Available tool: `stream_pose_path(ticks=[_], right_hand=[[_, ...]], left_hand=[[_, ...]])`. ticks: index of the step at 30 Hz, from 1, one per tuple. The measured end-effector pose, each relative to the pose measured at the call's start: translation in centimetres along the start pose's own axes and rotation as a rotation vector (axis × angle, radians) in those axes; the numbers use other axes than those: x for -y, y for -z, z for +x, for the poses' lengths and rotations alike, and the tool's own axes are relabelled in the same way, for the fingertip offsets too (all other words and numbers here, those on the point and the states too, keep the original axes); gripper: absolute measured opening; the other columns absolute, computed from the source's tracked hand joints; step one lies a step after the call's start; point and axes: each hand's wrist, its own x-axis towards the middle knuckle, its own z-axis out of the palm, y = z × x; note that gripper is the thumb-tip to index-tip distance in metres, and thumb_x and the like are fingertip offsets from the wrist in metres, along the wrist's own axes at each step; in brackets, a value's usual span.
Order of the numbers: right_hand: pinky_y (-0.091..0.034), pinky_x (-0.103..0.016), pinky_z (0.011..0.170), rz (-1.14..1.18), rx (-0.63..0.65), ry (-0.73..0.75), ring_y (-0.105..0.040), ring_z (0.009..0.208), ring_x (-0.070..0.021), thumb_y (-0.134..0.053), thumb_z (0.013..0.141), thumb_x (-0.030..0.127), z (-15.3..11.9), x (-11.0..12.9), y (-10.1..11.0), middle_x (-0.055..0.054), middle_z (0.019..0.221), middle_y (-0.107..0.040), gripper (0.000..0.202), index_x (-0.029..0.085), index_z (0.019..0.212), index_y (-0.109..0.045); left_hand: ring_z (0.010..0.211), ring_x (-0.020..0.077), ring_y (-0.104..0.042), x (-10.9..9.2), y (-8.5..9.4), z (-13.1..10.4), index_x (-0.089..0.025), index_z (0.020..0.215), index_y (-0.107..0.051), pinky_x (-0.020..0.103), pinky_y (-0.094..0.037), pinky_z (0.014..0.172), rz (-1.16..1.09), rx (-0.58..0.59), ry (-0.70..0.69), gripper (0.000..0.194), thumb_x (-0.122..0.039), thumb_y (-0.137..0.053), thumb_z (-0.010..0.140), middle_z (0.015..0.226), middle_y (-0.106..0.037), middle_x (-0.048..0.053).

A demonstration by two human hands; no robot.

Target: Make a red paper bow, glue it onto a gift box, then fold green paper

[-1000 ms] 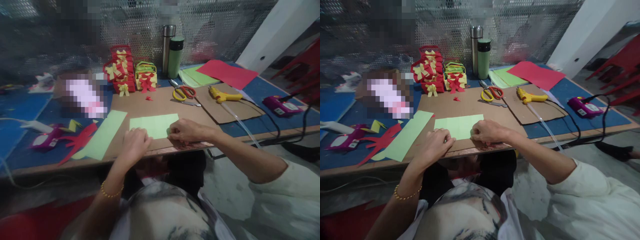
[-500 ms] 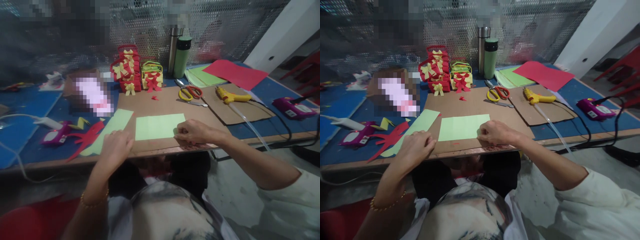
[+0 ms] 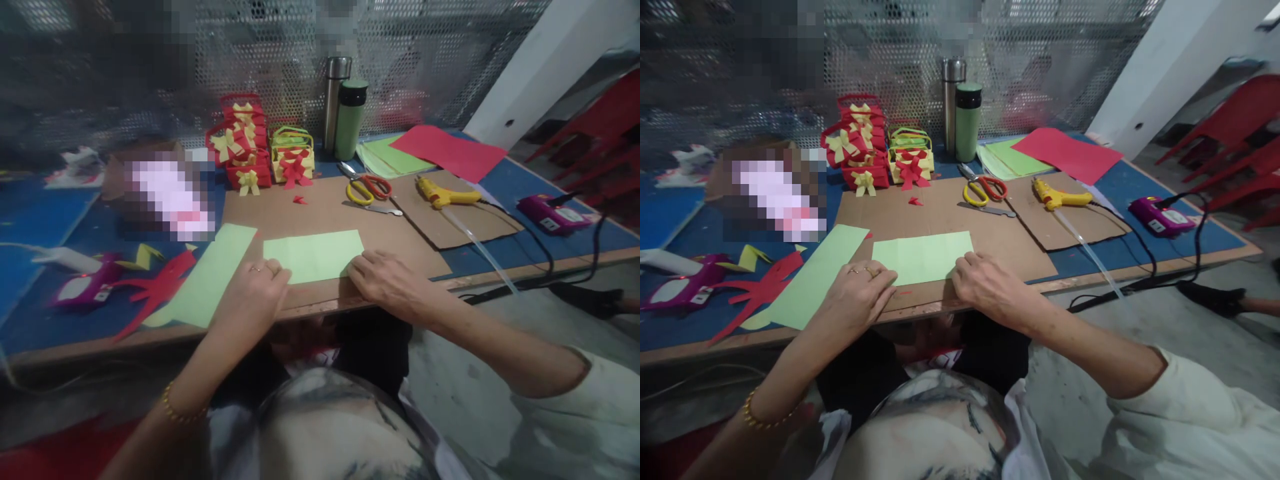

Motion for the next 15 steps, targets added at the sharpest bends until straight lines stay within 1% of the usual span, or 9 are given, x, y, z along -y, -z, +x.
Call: stream_pose_path(ticks=[3, 5, 7, 9, 11, 13, 15], right_hand=[[-0.032, -0.034, 0.067, -0.040, 0.007, -0.019, -0.055, 0.079, -0.0237, -0.057, 0.088, 0.000, 0.2, 0.5, 0.3, -0.010, 0.086, -0.064, 0.016, 0.014, 0.091, -0.064], [-0.031, -0.034, 0.067, -0.040, -0.005, -0.055, -0.054, 0.077, -0.0233, -0.058, 0.088, 0.001, 0.2, 0.7, 0.2, -0.010, 0.085, -0.064, 0.016, 0.015, 0.090, -0.064], [-0.030, -0.034, 0.067, -0.026, -0.026, -0.095, -0.054, 0.077, -0.0228, -0.058, 0.089, 0.003, 0.1, 0.7, 0.0, -0.009, 0.084, -0.064, 0.014, 0.015, 0.088, -0.063], [-0.030, -0.034, 0.067, -0.004, -0.046, -0.129, -0.054, 0.077, -0.0226, -0.059, 0.090, 0.006, 0.1, 0.7, -0.2, -0.009, 0.084, -0.065, 0.012, 0.016, 0.086, -0.063], [-0.029, -0.033, 0.068, 0.017, -0.057, -0.163, -0.053, 0.078, -0.0224, -0.059, 0.092, 0.008, 0.1, 0.7, -0.4, -0.009, 0.084, -0.065, 0.010, 0.016, 0.085, -0.063], [-0.029, -0.034, 0.068, 0.030, -0.072, -0.197, -0.052, 0.077, -0.0222, -0.060, 0.092, 0.011, 0.0, 0.7, -0.5, -0.009, 0.083, -0.065, 0.011, 0.016, 0.084, -0.063], [-0.028, -0.034, 0.069, 0.044, -0.105, -0.211, -0.051, 0.077, -0.0220, -0.060, 0.093, 0.013, -0.1, 0.6, -0.6, -0.009, 0.081, -0.065, 0.012, 0.017, 0.083, -0.064]], left_hand=[[0.088, 0.0266, -0.058, -0.8, 0.8, 0.5, -0.020, 0.107, -0.071, 0.038, -0.040, 0.078, 0.066, 0.020, -0.008, 0.020, -0.029, -0.054, 0.101, 0.089, -0.064, 0.009], [0.089, 0.0267, -0.058, -1.4, 1.0, 1.0, -0.023, 0.115, -0.071, 0.038, -0.040, 0.079, 0.092, 0.003, -0.015, 0.023, -0.031, -0.056, 0.100, 0.094, -0.065, 0.010], [0.094, 0.0272, -0.059, -2.0, 0.7, 1.5, -0.023, 0.118, -0.071, 0.039, -0.040, 0.081, 0.085, -0.054, -0.043, 0.024, -0.031, -0.060, 0.098, 0.103, -0.067, 0.012], [0.098, 0.0270, -0.059, -2.4, 0.0, 2.1, -0.021, 0.119, -0.070, 0.039, -0.040, 0.083, 0.053, -0.125, -0.080, 0.025, -0.029, -0.062, 0.097, 0.109, -0.068, 0.012], [0.096, 0.0258, -0.059, -2.7, -0.9, 2.6, -0.019, 0.113, -0.071, 0.039, -0.040, 0.083, 0.039, -0.186, -0.114, 0.019, -0.024, -0.061, 0.097, 0.107, -0.069, 0.011], [0.091, 0.0249, -0.058, -2.9, -1.5, 3.0, -0.017, 0.101, -0.071, 0.039, -0.039, 0.082, 0.056, -0.213, -0.140, 0.014, -0.016, -0.058, 0.097, 0.102, -0.070, 0.010], [0.086, 0.0241, -0.056, -3.0, -2.0, 3.2, -0.016, 0.092, -0.069, 0.040, -0.038, 0.081, 0.064, -0.224, -0.156, 0.016, -0.011, -0.055, 0.096, 0.095, -0.070, 0.009]])
